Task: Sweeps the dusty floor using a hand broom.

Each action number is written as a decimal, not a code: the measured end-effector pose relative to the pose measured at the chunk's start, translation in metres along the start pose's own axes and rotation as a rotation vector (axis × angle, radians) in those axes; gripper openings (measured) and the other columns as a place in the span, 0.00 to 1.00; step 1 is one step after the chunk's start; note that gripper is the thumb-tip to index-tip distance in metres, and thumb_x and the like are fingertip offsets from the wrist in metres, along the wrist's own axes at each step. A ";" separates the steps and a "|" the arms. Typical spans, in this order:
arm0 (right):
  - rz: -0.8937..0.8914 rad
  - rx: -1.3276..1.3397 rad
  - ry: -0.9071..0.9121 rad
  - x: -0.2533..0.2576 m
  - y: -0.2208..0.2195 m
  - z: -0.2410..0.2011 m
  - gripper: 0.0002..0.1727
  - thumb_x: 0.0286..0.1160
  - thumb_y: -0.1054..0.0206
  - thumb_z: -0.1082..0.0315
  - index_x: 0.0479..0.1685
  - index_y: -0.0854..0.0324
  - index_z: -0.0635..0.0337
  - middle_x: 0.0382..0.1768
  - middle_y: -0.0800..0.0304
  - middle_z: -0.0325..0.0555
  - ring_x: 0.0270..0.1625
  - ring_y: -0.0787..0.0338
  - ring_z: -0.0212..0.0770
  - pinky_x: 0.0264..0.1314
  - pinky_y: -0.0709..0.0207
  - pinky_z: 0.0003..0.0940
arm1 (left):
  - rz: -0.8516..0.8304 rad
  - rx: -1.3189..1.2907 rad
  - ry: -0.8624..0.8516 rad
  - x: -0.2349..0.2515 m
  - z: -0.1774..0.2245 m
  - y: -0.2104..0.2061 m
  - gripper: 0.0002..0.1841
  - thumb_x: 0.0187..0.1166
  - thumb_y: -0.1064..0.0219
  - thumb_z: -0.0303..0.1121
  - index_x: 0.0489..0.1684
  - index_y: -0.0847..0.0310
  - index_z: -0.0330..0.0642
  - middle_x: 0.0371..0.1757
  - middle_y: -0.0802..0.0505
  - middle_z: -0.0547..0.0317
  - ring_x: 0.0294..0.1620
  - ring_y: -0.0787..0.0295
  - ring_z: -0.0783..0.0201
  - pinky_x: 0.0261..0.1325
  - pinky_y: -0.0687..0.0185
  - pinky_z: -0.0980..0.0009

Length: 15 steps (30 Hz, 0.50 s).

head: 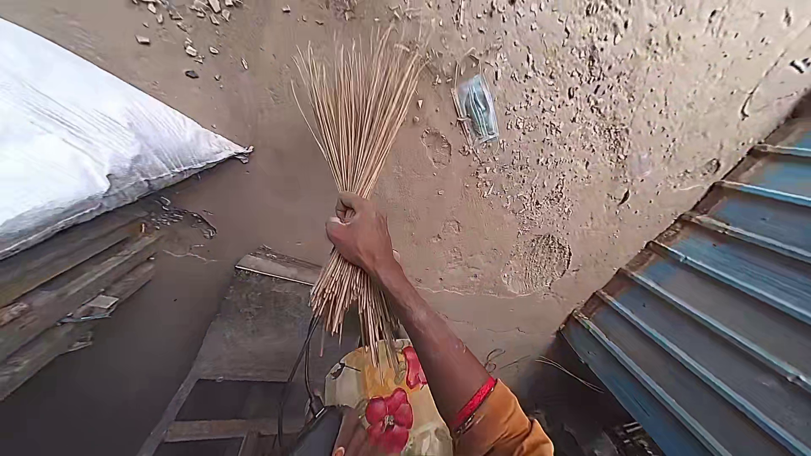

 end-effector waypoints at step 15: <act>0.061 0.167 -0.357 0.029 -0.084 0.097 0.09 0.70 0.25 0.62 0.37 0.16 0.58 0.37 0.11 0.54 0.45 0.11 0.53 0.45 0.19 0.55 | 0.561 -0.102 -0.258 0.029 0.009 0.021 0.20 0.81 0.46 0.23 0.19 0.11 0.33 0.14 0.10 0.61 0.17 0.11 0.77 0.26 0.19 0.89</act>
Point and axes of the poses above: each hand's wrist, its own x-axis towards the middle knuckle, its own y-axis out of the back of the hand, z = x × y, the point moved 8 cm from there along x, towards the middle knuckle
